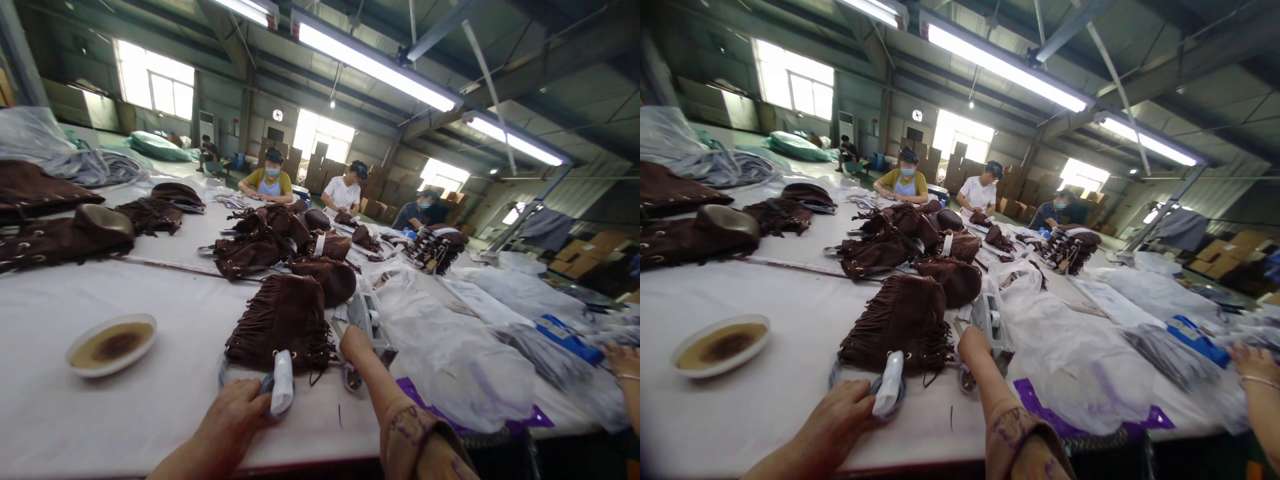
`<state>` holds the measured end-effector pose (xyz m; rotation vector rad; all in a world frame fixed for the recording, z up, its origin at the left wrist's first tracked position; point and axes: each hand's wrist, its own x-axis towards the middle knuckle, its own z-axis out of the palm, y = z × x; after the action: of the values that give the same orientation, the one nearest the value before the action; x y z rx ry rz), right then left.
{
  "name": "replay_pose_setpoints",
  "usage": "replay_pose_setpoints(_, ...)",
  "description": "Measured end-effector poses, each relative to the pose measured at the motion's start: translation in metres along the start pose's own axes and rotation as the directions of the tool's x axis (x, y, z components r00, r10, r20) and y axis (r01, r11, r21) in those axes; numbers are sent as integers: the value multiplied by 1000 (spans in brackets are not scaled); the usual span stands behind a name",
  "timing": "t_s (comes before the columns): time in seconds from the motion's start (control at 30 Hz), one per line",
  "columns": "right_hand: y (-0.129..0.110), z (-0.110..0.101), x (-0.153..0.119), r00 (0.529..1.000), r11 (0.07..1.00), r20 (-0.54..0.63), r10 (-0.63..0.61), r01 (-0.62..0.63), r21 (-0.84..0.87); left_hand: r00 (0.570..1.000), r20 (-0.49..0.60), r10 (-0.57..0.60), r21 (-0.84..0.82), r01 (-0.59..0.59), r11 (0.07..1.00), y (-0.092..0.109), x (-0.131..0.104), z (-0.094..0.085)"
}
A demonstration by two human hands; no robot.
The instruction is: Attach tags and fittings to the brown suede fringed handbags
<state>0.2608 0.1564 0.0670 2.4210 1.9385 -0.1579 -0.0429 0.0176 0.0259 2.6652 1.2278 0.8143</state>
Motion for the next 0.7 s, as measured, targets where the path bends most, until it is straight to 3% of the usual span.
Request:
replay_pose_setpoints(0.27, 5, 2, -7, 996, 996, 11, -89, 90, -18, 999, 47, -21, -21, 22, 1000, 2, -1, -2)
replay_pose_setpoints(0.43, 9, 7, 0, 986, 986, 29, -162, 163, -38, 999, 36, -15, -19, 16, 1000, 3, 0, -3)
replay_pose_setpoints(0.7, 14, 4, 6, 982, 983, 63, -178, 181, -41, 1000, -7, -1, -25, 1, 1000, 4, 1, -5)
